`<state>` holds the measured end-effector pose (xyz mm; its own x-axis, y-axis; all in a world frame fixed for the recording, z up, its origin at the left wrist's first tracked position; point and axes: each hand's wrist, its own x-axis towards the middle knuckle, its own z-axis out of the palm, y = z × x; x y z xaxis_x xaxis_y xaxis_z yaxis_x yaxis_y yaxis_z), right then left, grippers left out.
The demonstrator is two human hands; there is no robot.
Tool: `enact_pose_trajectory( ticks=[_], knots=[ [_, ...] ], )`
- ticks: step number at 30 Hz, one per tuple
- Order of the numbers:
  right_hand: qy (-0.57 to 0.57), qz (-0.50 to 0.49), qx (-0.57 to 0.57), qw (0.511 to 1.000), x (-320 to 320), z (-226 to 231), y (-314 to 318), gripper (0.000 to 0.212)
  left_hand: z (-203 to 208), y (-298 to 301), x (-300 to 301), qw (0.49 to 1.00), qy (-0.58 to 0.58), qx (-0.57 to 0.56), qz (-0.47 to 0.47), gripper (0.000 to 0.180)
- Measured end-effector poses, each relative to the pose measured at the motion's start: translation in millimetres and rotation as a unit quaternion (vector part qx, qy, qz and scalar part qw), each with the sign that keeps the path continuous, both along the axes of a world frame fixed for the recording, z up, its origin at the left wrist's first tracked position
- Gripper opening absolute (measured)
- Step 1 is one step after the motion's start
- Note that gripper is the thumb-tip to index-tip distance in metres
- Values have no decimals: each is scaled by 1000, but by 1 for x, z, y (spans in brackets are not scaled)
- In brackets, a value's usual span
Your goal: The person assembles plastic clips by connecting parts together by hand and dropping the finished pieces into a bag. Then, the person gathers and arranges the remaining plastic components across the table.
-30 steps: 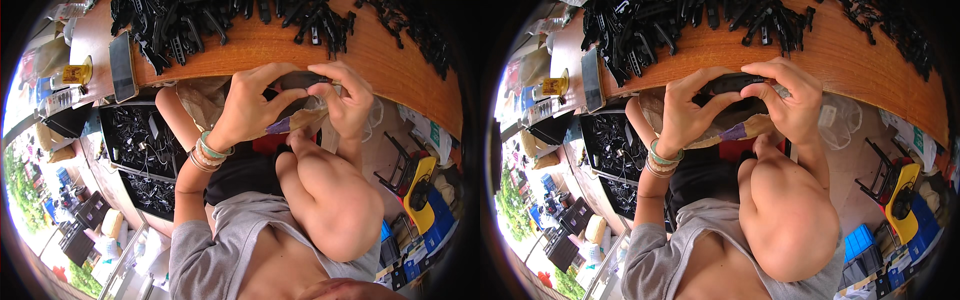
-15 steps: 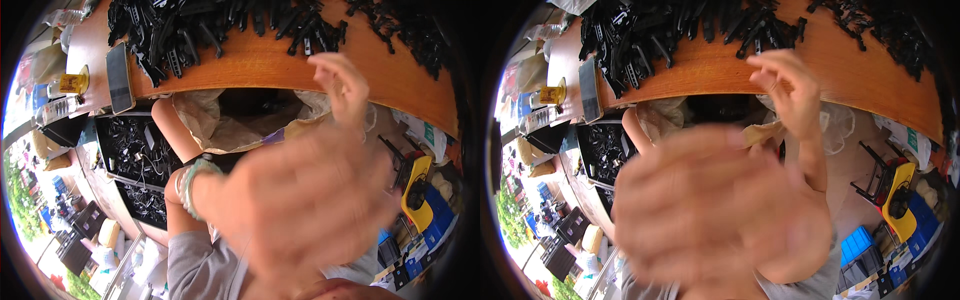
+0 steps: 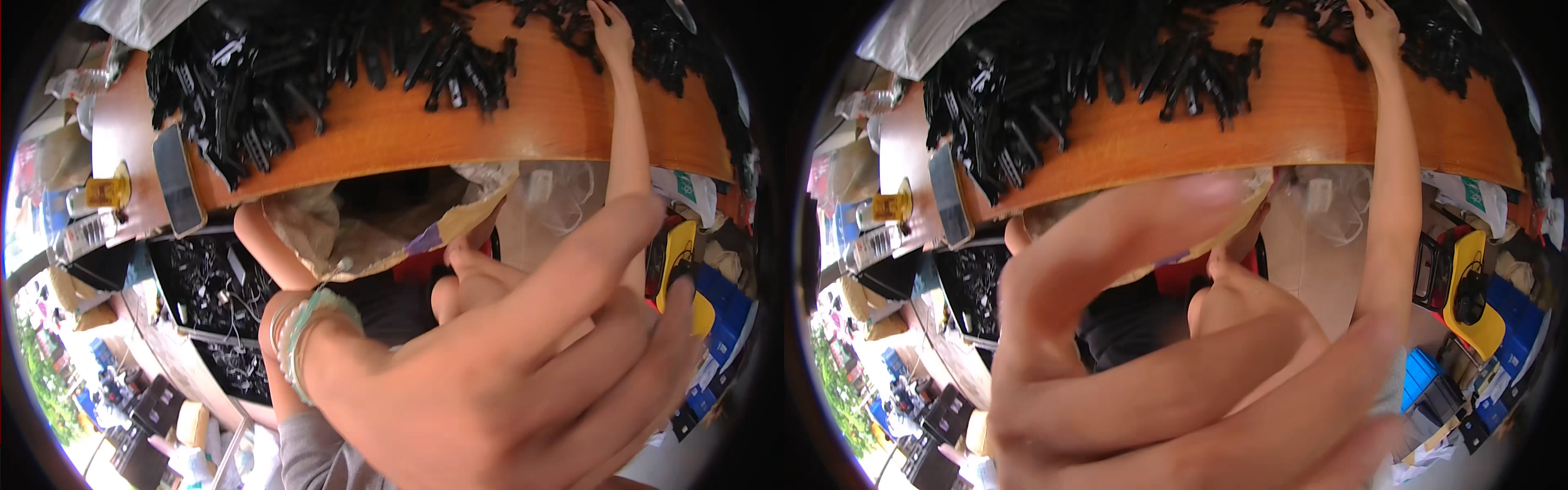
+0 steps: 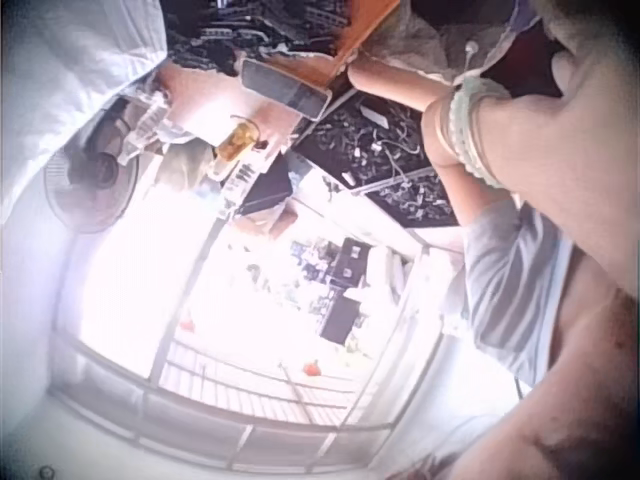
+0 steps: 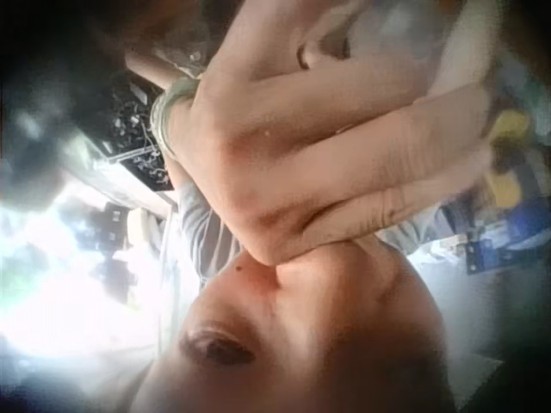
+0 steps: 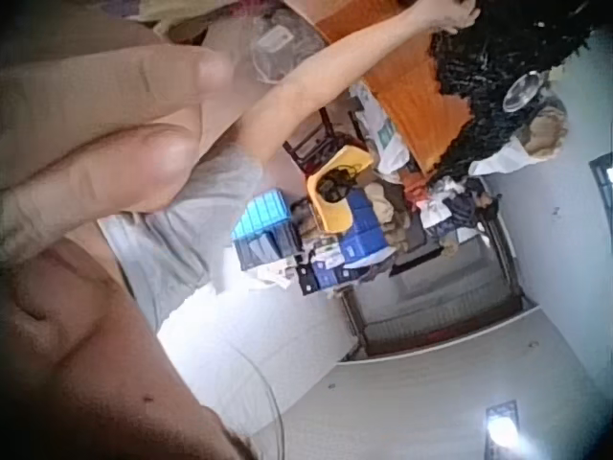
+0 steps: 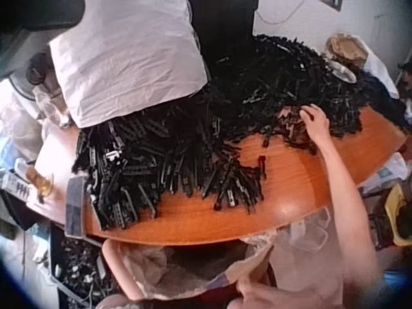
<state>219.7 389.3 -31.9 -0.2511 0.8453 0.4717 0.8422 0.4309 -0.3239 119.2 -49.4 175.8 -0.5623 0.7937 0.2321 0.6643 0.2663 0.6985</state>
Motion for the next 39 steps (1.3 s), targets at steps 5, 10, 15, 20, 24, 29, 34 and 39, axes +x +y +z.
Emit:
enact_pose_trajectory(
  ticks=[5,10,15,20,24,29,34,39],
  knots=[
    [-4,-25,-75,997,-36,-16,-6,50,-10,29,-40,989,26,141,-18,19],
    [28,93,17,995,-65,-13,-36,45,-57,36,-62,855,125,469,-183,18],
    [16,90,97,991,-90,-31,-76,41,-105,45,-72,934,63,218,-277,43],
    [92,125,81,985,-108,-35,-112,34,-198,109,-81,940,181,92,-273,67],
    [195,188,16,963,-109,-33,-133,28,-204,125,-74,941,246,58,-227,73],
    [287,206,-13,936,-82,-4,-136,20,-200,128,-73,939,246,44,-235,77],
    [276,139,134,941,3,11,-59,18,-193,139,-65,863,326,13,-385,72],
    [240,-20,170,956,131,7,56,22,-194,156,-66,864,296,-46,-404,57]
  ],
)
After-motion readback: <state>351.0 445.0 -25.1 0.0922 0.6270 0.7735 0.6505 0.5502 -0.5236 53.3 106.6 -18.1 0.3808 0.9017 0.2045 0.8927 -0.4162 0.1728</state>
